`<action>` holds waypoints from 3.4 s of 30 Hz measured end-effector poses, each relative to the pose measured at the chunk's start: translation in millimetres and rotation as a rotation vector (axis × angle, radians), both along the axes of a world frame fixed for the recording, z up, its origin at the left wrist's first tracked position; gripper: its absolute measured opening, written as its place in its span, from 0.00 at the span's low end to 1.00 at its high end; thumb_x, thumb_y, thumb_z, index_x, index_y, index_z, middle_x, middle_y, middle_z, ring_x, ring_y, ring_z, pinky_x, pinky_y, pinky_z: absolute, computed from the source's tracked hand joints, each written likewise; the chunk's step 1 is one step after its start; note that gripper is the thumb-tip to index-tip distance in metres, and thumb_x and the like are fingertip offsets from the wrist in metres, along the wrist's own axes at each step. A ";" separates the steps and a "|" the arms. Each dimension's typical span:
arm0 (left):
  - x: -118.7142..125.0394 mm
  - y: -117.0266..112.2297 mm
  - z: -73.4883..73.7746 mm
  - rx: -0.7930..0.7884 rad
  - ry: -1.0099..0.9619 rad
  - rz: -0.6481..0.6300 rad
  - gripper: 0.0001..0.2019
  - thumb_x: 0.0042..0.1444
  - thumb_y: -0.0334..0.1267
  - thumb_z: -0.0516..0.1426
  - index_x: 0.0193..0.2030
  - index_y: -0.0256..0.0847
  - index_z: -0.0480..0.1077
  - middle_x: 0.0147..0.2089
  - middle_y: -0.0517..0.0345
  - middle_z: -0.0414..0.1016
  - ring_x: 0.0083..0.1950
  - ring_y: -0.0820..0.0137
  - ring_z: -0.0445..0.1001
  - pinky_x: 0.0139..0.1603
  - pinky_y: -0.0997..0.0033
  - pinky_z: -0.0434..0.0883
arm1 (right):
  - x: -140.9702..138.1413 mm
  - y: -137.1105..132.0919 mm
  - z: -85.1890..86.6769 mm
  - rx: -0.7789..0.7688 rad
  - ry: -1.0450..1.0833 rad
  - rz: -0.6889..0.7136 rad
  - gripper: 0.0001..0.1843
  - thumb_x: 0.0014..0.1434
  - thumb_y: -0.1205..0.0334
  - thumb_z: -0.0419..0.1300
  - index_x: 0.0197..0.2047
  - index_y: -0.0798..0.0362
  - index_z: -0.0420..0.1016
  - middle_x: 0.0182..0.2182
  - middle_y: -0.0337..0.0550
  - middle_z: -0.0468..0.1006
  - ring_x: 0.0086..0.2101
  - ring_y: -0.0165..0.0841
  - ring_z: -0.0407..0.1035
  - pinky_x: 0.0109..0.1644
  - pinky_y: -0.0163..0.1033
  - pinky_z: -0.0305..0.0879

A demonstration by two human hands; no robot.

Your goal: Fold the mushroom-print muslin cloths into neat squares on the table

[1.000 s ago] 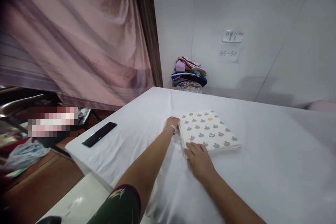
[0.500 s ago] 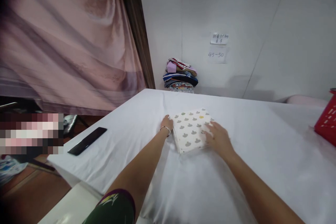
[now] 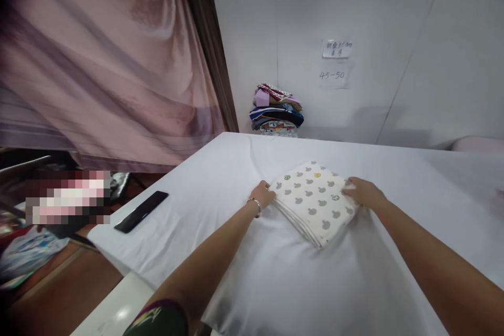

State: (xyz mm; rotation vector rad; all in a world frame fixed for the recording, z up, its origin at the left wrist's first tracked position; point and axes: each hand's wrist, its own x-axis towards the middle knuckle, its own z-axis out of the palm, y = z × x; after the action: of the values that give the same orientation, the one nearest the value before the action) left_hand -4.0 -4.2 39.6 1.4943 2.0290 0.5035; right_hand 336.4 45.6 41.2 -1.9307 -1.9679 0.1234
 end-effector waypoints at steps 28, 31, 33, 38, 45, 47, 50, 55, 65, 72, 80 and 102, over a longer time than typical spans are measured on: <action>45.9 27.4 -13.5 0.234 0.295 -0.476 0.26 0.59 0.51 0.40 0.63 0.48 0.50 0.68 0.59 0.45 0.67 0.62 0.43 0.65 0.51 0.39 | -123.5 -138.7 -46.1 0.289 -0.310 0.659 0.37 0.58 0.47 0.50 0.65 0.56 0.46 0.62 0.54 0.52 0.61 0.46 0.45 0.60 0.57 0.45; 43.4 27.6 -20.7 0.268 0.299 -0.468 0.27 0.59 0.52 0.40 0.64 0.48 0.50 0.68 0.59 0.45 0.67 0.62 0.43 0.65 0.51 0.40 | -123.1 -141.3 -42.8 0.234 -0.298 0.665 0.37 0.59 0.47 0.49 0.66 0.55 0.45 0.63 0.53 0.50 0.62 0.45 0.41 0.61 0.57 0.41; 42.1 27.2 -22.3 0.282 0.307 -0.468 0.27 0.59 0.52 0.39 0.64 0.48 0.49 0.68 0.59 0.45 0.67 0.63 0.43 0.65 0.52 0.40 | -120.5 -139.5 -32.4 0.150 -0.272 0.697 0.37 0.59 0.46 0.47 0.66 0.54 0.43 0.64 0.51 0.49 0.62 0.44 0.41 0.62 0.56 0.41; 42.2 26.0 -21.3 0.286 0.307 -0.465 0.26 0.59 0.52 0.39 0.64 0.50 0.49 0.68 0.61 0.45 0.67 0.63 0.43 0.65 0.54 0.41 | -97.4 -110.2 0.6 0.031 -0.220 0.611 0.31 0.61 0.45 0.42 0.64 0.49 0.52 0.63 0.45 0.51 0.62 0.40 0.41 0.62 0.53 0.42; 42.5 24.7 -19.8 0.274 0.327 -0.476 0.27 0.59 0.52 0.38 0.64 0.49 0.49 0.68 0.61 0.44 0.67 0.64 0.43 0.65 0.55 0.42 | -64.3 -83.8 -34.1 0.015 -0.238 0.313 0.33 0.61 0.43 0.39 0.62 0.54 0.56 0.63 0.48 0.52 0.62 0.41 0.42 0.62 0.54 0.42; 42.5 24.1 -19.3 0.266 0.345 -0.476 0.27 0.59 0.53 0.37 0.64 0.49 0.49 0.68 0.62 0.44 0.67 0.65 0.43 0.65 0.56 0.42 | -63.3 -86.7 -40.2 0.005 -0.243 0.310 0.33 0.61 0.43 0.38 0.62 0.54 0.55 0.63 0.47 0.51 0.62 0.40 0.40 0.63 0.53 0.40; 42.8 23.9 -19.6 0.264 0.378 -0.476 0.27 0.59 0.53 0.37 0.64 0.49 0.48 0.68 0.63 0.43 0.67 0.64 0.43 0.64 0.55 0.44 | -65.5 -86.8 -34.4 -0.082 -0.232 0.301 0.35 0.60 0.41 0.37 0.62 0.54 0.55 0.63 0.47 0.50 0.62 0.42 0.40 0.63 0.54 0.40; 42.9 24.7 -23.1 0.293 0.398 -0.483 0.28 0.59 0.54 0.36 0.64 0.48 0.48 0.68 0.60 0.44 0.67 0.62 0.45 0.64 0.51 0.47 | -76.5 -50.3 -4.2 -0.154 -0.210 0.289 0.33 0.60 0.42 0.37 0.62 0.49 0.54 0.63 0.45 0.51 0.62 0.42 0.41 0.62 0.55 0.42; 41.2 23.2 -26.4 0.316 0.371 -0.463 0.28 0.58 0.53 0.38 0.63 0.48 0.49 0.68 0.60 0.46 0.66 0.62 0.46 0.63 0.52 0.48 | -56.2 30.8 -21.5 -0.200 -0.136 0.126 0.35 0.59 0.43 0.39 0.63 0.55 0.52 0.61 0.50 0.57 0.58 0.45 0.54 0.57 0.50 0.55; 41.1 24.5 -28.0 0.346 0.348 -0.455 0.28 0.58 0.54 0.39 0.63 0.47 0.50 0.67 0.59 0.47 0.65 0.62 0.47 0.62 0.52 0.49 | -58.4 24.9 -11.1 -0.202 -0.146 0.116 0.32 0.59 0.46 0.40 0.61 0.54 0.54 0.60 0.50 0.58 0.57 0.45 0.54 0.56 0.53 0.54; 40.9 24.4 -23.1 0.292 0.348 -0.463 0.28 0.58 0.53 0.37 0.63 0.48 0.49 0.68 0.61 0.46 0.66 0.63 0.45 0.61 0.53 0.52 | -82.9 -94.8 -18.2 -0.083 -0.136 0.382 0.28 0.61 0.46 0.39 0.60 0.45 0.59 0.62 0.44 0.55 0.61 0.43 0.45 0.60 0.58 0.43; 47.8 -55.8 -5.9 0.170 0.280 -0.391 0.33 0.57 0.57 0.39 0.65 0.41 0.46 0.68 0.50 0.44 0.67 0.58 0.43 0.63 0.51 0.47 | -59.6 -103.7 -18.6 -0.087 -0.132 0.051 0.31 0.60 0.47 0.43 0.60 0.58 0.56 0.63 0.54 0.51 0.62 0.46 0.39 0.59 0.56 0.47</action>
State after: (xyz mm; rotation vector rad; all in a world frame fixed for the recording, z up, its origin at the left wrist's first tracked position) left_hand 43.8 -60.0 33.8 2.1065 1.8553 0.3259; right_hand 276.8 -58.2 22.6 -1.9895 -2.1304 0.0994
